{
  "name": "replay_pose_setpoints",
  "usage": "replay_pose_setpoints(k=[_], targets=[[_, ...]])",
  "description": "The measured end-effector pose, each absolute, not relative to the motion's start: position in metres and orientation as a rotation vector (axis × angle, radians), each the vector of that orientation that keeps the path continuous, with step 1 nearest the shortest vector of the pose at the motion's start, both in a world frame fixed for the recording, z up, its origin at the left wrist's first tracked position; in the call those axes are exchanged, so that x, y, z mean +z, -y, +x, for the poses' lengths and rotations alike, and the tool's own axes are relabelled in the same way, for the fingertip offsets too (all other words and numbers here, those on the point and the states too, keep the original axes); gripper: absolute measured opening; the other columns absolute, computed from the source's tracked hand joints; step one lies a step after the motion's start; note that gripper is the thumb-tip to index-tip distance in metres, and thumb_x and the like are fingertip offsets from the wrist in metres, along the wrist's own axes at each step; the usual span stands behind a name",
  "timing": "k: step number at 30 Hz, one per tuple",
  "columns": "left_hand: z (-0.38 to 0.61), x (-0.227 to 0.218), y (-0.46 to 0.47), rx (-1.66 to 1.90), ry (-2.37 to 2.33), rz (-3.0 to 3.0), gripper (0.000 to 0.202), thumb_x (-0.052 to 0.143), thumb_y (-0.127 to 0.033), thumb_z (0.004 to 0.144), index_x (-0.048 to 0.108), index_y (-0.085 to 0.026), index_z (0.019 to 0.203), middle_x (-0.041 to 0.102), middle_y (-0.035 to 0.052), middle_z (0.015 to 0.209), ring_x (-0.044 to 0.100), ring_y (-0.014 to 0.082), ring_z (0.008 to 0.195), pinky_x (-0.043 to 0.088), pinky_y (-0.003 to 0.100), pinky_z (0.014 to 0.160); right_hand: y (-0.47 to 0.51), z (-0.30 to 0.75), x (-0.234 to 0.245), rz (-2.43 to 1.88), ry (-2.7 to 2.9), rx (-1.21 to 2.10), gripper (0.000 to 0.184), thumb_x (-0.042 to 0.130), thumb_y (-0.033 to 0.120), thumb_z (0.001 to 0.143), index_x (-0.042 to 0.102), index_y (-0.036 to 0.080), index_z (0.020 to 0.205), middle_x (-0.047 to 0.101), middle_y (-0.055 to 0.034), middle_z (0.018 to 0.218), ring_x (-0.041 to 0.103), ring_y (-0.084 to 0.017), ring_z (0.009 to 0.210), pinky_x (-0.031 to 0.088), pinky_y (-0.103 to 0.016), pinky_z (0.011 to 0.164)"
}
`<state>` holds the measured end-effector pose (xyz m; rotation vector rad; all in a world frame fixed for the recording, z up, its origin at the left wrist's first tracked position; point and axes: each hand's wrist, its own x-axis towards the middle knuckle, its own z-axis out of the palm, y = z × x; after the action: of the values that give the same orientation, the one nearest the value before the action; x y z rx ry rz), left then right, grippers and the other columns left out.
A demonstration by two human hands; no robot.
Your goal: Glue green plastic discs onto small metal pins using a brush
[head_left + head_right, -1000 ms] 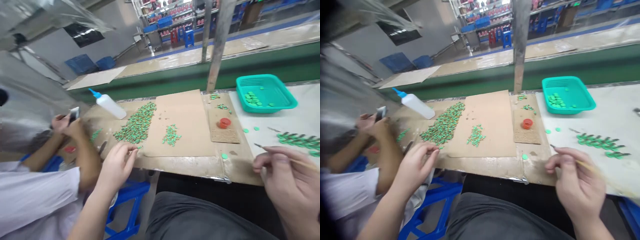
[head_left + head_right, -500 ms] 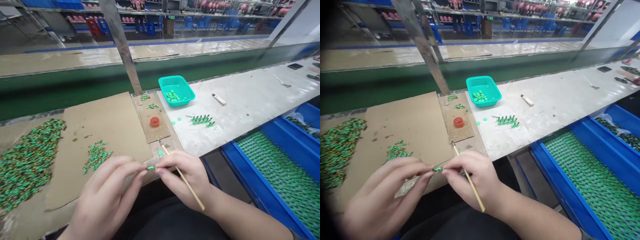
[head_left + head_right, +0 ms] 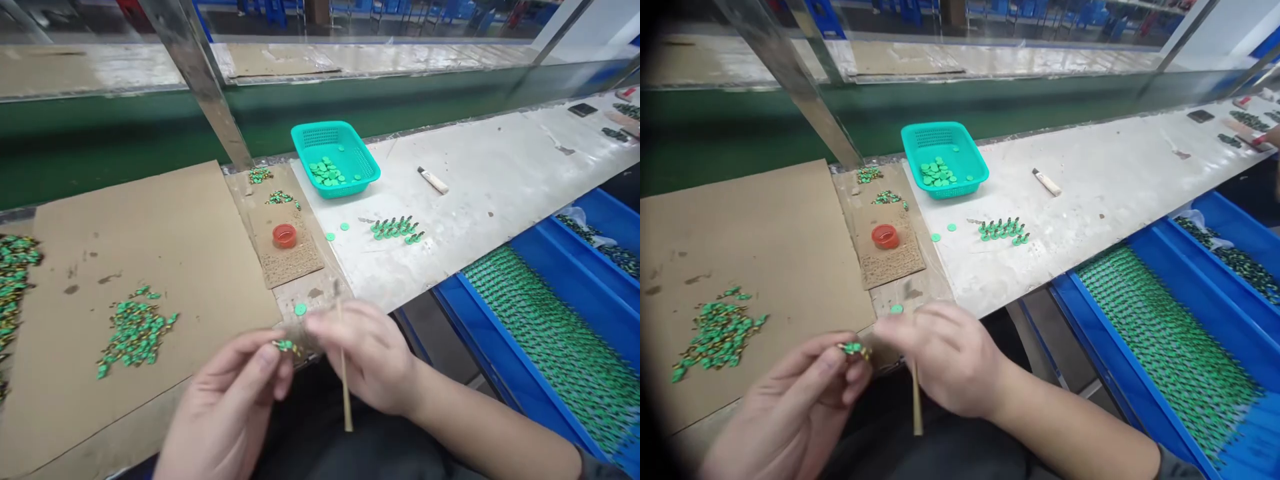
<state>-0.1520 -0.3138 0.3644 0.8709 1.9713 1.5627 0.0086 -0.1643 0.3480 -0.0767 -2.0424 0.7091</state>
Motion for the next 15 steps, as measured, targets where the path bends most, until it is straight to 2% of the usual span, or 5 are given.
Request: replay_pose_setpoints(k=[3,5,9,12,15], targets=[[-0.181,0.360,0.310,1.579,-2.135,0.998,0.007,0.087,-0.046,0.096,0.089,-0.040,0.099,0.086,-0.0019,0.093,0.081,0.0178,0.080,0.070,0.027,0.075,0.147,0.015,0.351,-0.319,2.174,0.829,0.065,0.051,0.004,0.111,0.052,0.021,0.174,0.085,-0.0147,0.135,0.083,-0.023,0.116,0.073,-0.044,0.106],[-0.196,0.363,0.302,1.427,-2.235,1.283,0.003,0.087,-0.041,0.096,0.089,-0.040,0.098,0.088,-0.0040,0.102,0.082,0.0165,0.090,0.069,0.025,0.086,0.135,0.019,0.355,-0.375,2.191,0.892,0.058,0.051,0.011,0.114,0.054,0.021,0.172,0.085,-0.0145,0.134,0.083,-0.023,0.113,0.074,-0.044,0.103],[-0.205,0.369,0.285,1.182,-2.146,1.638,0.014,0.076,-0.040,0.104,0.088,-0.038,0.096,0.087,-0.0060,0.097,0.080,0.0137,0.086,0.065,0.022,0.086,0.124,0.019,0.363,-0.357,2.133,0.982,0.030,0.056,0.011,0.116,0.072,0.023,0.138,0.088,-0.0075,0.126,0.086,-0.018,0.114,0.072,-0.036,0.104],[-0.200,0.367,0.280,1.166,-2.180,1.633,0.012,0.076,-0.036,0.105,0.087,-0.037,0.100,0.087,-0.0073,0.101,0.079,0.0111,0.089,0.063,0.019,0.089,0.125,0.014,0.365,-0.388,1.993,1.036,0.016,0.059,0.015,0.116,0.064,0.027,0.125,0.082,-0.0007,0.108,0.086,-0.016,0.100,0.073,-0.034,0.093],[-0.193,0.364,0.280,1.172,-2.207,1.628,0.011,0.077,-0.035,0.106,0.087,-0.037,0.103,0.087,-0.0072,0.102,0.078,0.0110,0.091,0.062,0.020,0.092,0.126,0.011,0.364,-0.451,1.978,0.992,0.019,0.064,0.021,0.116,0.055,0.030,0.129,0.080,0.0001,0.109,0.086,-0.017,0.100,0.073,-0.038,0.095]])
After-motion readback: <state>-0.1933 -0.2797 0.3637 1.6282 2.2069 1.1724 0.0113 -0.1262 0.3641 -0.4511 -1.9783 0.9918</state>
